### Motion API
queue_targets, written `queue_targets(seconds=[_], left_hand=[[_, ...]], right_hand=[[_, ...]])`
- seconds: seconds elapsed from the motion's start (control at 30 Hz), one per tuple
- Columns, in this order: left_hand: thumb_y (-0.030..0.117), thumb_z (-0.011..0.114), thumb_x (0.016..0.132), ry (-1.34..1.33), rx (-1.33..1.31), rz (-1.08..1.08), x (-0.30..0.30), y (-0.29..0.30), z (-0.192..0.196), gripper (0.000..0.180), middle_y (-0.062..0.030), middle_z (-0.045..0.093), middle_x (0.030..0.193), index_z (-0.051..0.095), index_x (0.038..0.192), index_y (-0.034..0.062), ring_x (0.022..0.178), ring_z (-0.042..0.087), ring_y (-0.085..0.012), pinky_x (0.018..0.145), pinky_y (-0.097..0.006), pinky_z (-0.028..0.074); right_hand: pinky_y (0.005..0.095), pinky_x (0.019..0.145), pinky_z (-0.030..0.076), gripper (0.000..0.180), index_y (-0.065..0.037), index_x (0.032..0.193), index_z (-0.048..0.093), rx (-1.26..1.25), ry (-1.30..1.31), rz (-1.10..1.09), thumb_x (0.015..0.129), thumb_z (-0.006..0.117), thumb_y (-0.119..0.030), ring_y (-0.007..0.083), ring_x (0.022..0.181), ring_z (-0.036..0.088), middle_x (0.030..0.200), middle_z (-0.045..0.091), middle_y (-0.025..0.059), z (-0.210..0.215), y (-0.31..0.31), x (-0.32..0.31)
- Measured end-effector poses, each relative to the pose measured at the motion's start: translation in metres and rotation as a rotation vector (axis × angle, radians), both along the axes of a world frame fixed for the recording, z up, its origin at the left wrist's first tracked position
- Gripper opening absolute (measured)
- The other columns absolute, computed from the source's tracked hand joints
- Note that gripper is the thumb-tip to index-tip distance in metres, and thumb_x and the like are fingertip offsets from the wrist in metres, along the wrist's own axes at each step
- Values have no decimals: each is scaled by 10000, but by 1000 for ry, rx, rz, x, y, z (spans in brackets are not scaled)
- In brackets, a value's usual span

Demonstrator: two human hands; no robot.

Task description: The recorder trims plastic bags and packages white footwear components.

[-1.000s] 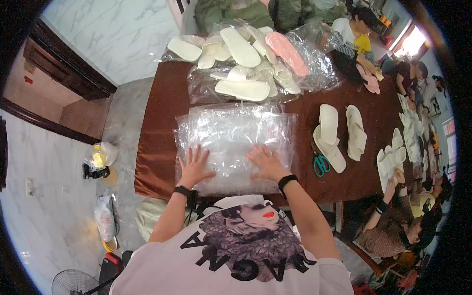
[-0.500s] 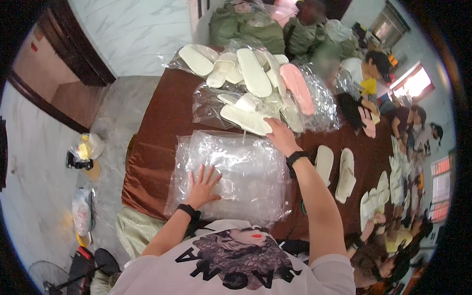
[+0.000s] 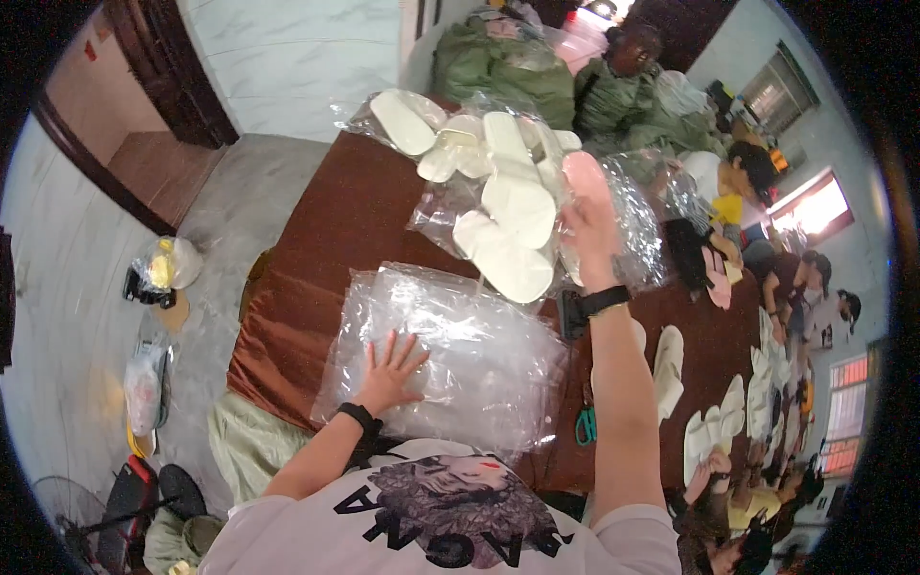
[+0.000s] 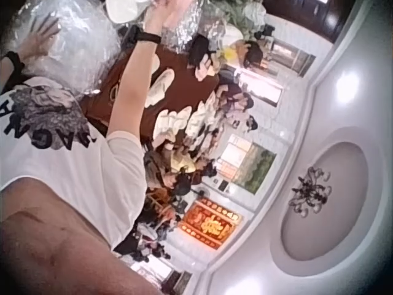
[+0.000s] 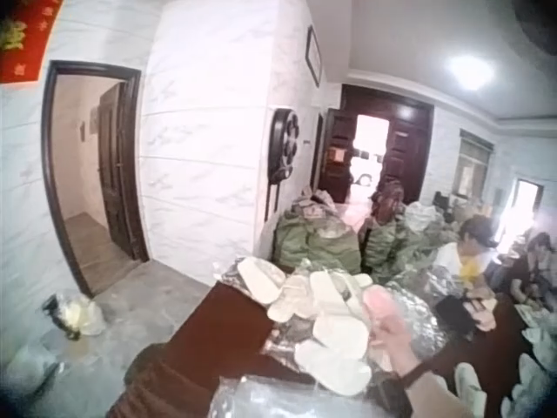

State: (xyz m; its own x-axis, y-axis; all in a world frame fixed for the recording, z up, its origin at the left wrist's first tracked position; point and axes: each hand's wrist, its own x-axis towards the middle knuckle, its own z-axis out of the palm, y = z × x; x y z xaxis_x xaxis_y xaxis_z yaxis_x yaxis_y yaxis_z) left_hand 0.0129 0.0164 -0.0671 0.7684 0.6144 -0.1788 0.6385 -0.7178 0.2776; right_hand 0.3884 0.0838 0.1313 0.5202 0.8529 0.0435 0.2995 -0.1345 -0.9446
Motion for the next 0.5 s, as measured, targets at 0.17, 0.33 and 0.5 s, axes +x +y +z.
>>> queue_targets(seconds=[0.17,0.33,0.5], left_hand=[[592,730,689,-13,2,6,-2,3,-5,986,-67,80,1611,258,1509,316,1471,7,-379,1069,-733,76],[563,754,677,-51,-7,11,-3,4,-2,970,-80,107,1606,304,1494,295,1467,32,-394,1075,-721,57],[515,742,723,-81,-89,-3,-4,4,4,938,-82,116,1601,292,1498,238,1477,15,-349,1067,-733,31]], right_hand=[[313,679,564,117,-60,1003,562,287,103,-67,943,561,-161,112,775,575,887,572,6,87,-74,0],[273,623,553,164,-53,1070,589,351,98,-38,945,564,-156,93,747,572,861,580,5,144,-139,-43],[294,631,582,204,-43,1092,580,174,128,107,939,577,-177,104,734,581,867,594,27,124,-143,-99]])
